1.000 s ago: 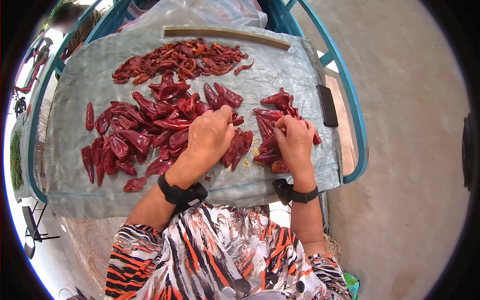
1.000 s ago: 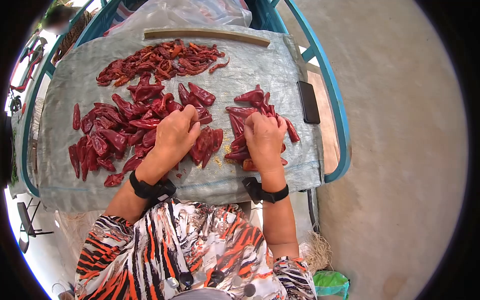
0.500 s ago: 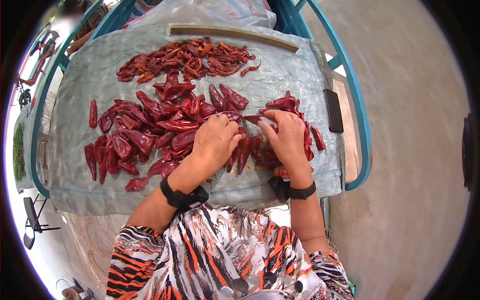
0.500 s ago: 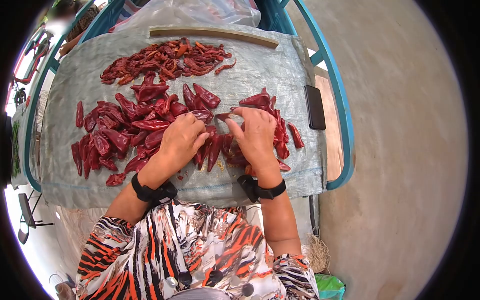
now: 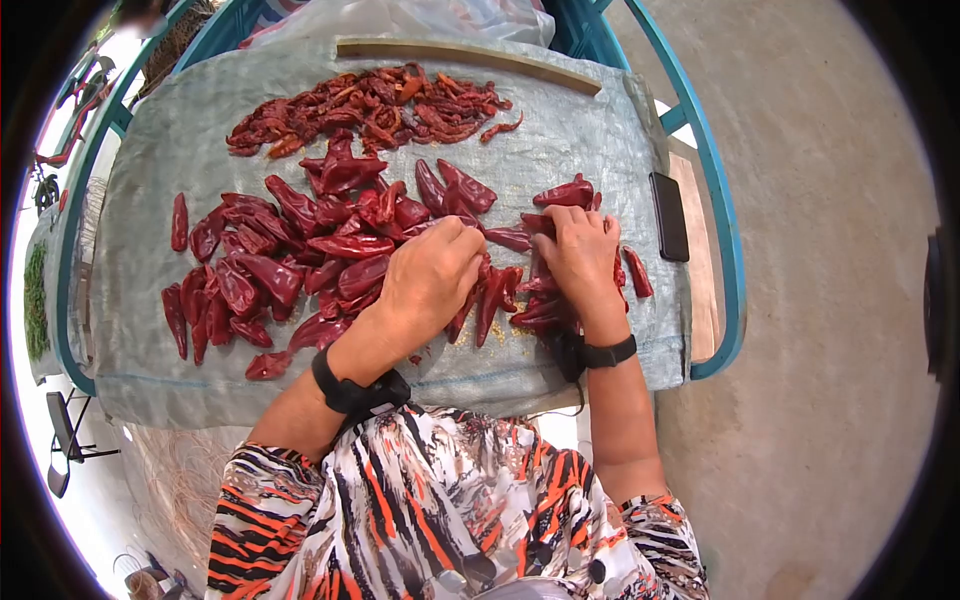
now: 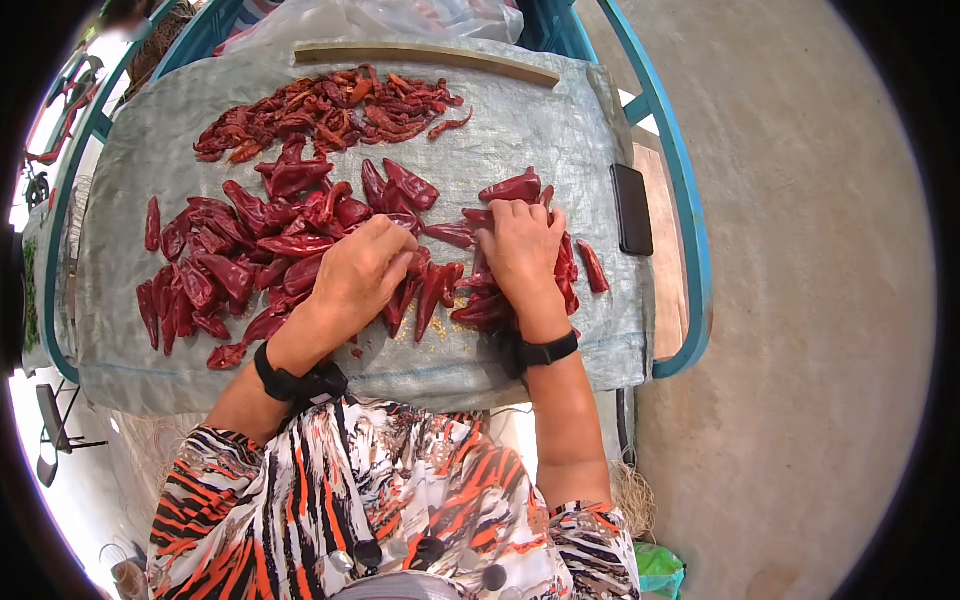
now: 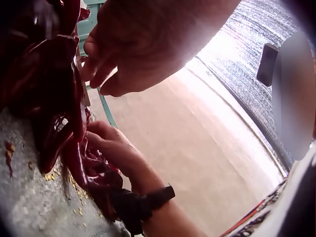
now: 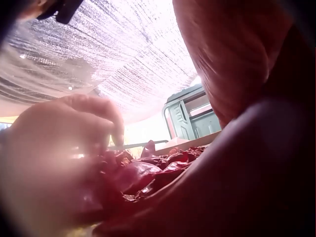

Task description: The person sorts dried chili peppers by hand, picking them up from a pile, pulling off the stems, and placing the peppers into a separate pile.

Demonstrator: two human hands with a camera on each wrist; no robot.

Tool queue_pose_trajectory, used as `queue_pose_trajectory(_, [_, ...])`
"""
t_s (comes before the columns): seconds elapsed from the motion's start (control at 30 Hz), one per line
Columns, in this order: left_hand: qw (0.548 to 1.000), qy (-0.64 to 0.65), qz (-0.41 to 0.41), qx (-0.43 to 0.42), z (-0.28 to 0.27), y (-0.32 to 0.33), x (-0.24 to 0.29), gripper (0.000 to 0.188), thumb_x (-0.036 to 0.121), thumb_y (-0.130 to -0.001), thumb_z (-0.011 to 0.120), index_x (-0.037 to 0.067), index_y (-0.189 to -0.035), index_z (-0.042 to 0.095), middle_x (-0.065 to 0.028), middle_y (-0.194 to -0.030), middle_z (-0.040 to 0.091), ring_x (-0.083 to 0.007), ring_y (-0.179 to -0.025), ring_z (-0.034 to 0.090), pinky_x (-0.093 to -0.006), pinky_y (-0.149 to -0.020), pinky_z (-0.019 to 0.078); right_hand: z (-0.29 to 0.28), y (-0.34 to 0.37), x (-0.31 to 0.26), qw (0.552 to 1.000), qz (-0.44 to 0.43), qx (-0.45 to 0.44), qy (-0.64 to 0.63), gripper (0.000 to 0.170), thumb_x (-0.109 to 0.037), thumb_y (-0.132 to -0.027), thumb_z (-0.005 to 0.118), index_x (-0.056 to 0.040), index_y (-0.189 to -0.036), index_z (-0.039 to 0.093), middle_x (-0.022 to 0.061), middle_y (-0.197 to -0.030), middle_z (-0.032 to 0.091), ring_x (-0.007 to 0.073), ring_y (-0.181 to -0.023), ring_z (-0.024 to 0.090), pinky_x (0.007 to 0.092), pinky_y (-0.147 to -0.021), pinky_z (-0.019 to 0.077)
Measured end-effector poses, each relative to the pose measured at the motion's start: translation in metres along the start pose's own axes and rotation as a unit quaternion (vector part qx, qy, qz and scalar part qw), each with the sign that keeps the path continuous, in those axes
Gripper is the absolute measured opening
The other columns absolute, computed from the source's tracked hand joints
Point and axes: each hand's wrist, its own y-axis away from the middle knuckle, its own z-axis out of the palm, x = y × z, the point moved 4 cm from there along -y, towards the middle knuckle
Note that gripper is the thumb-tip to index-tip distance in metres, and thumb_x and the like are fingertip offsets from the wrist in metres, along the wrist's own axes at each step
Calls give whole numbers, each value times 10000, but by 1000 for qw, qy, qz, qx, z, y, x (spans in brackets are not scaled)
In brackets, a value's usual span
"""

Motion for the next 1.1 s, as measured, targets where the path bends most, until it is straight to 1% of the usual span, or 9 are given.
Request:
queue_pose_trajectory(0.23, [1000,-1,-9,-3,-1,2,-3,113,34,-910,682,49,-1018,654,-131,-967,625,-360,-895,661,-449,-744,538,6,-6,2,1000,-15,-12,0,155,-159,-883,706,-141,-1037,713,52,-974,680,275,-983,630,519,-1025,389])
queue_pose_trajectory(0.33, [999,14,-41,10,-5,1,1,161,44,-916,683,64,-1073,654,-128,-1003,636,-354,-902,670,-443,-748,546,-9,-10,-3,1000,-11,-3,12,163,-162,-923,702,-140,-1083,727,60,-1031,705,283,-1033,637,482,-1047,396])
queue_pose_trajectory(0.47, [997,14,-49,59,-11,-7,11,226,71,-923,696,84,-1143,646,-127,-1065,648,-350,-910,680,-434,-766,554,-46,-9,-35,988,-84,2,-128,128,-192,-944,700,-127,-1050,731,47,-998,721,270,-997,645,467,-1025,408])
queue_pose_trajectory(0.53, [999,25,-29,33,-5,-4,3,206,84,-920,707,82,-1120,655,-122,-1060,659,-343,-914,682,-433,-759,550,-49,-5,-45,964,-115,-49,-236,140,-243,-952,705,-129,-1030,726,30,-970,718,252,-999,643,465,-1021,410])
queue_pose_trajectory(0.67, [999,19,-44,-16,-8,-3,-3,163,99,-916,721,70,-1069,673,-113,-1010,674,-326,-912,683,-432,-741,540,-60,-9,-35,958,-87,-93,-258,204,-257,-945,725,-116,-1092,724,63,-1013,713,280,-1048,641,462,-1024,416])
queue_pose_trajectory(0.8, [997,-11,-63,46,-12,-7,-4,151,92,-894,730,65,-1032,674,-109,-953,671,-323,-873,660,-430,-747,533,-42,-24,17,997,2,-10,-80,367,-174,-917,708,-93,-1274,673,131,-1264,681,355,-1183,615,464,-1035,452])
queue_pose_trajectory(0.9, [995,-43,-52,68,-9,-8,-7,182,83,-868,736,74,-1036,668,-110,-995,657,-336,-922,621,-443,-797,534,-16,-33,50,999,31,-31,-9,442,-122,-884,707,-125,-1323,653,139,-1319,657,375,-1192,609,476,-1054,453])
queue_pose_trajectory(1.0, [993,-76,-33,79,-7,-6,-9,219,70,-850,744,70,-1060,681,-101,-1085,634,-332,-1000,591,-444,-834,524,-3,-37,56,999,-2,-42,14,463,-110,-857,714,-164,-1314,667,114,-1179,692,342,-1156,614,479,-987,472])
queue_pose_trajectory(1.1, [994,-75,-29,74,-6,-3,-10,243,58,-847,738,68,-1085,689,-100,-1139,618,-337,-1044,574,-442,-874,509,-8,-39,54,994,51,-92,-11,400,-117,-842,729,-156,-1237,689,113,-1105,702,337,-1094,635,482,-921,493])
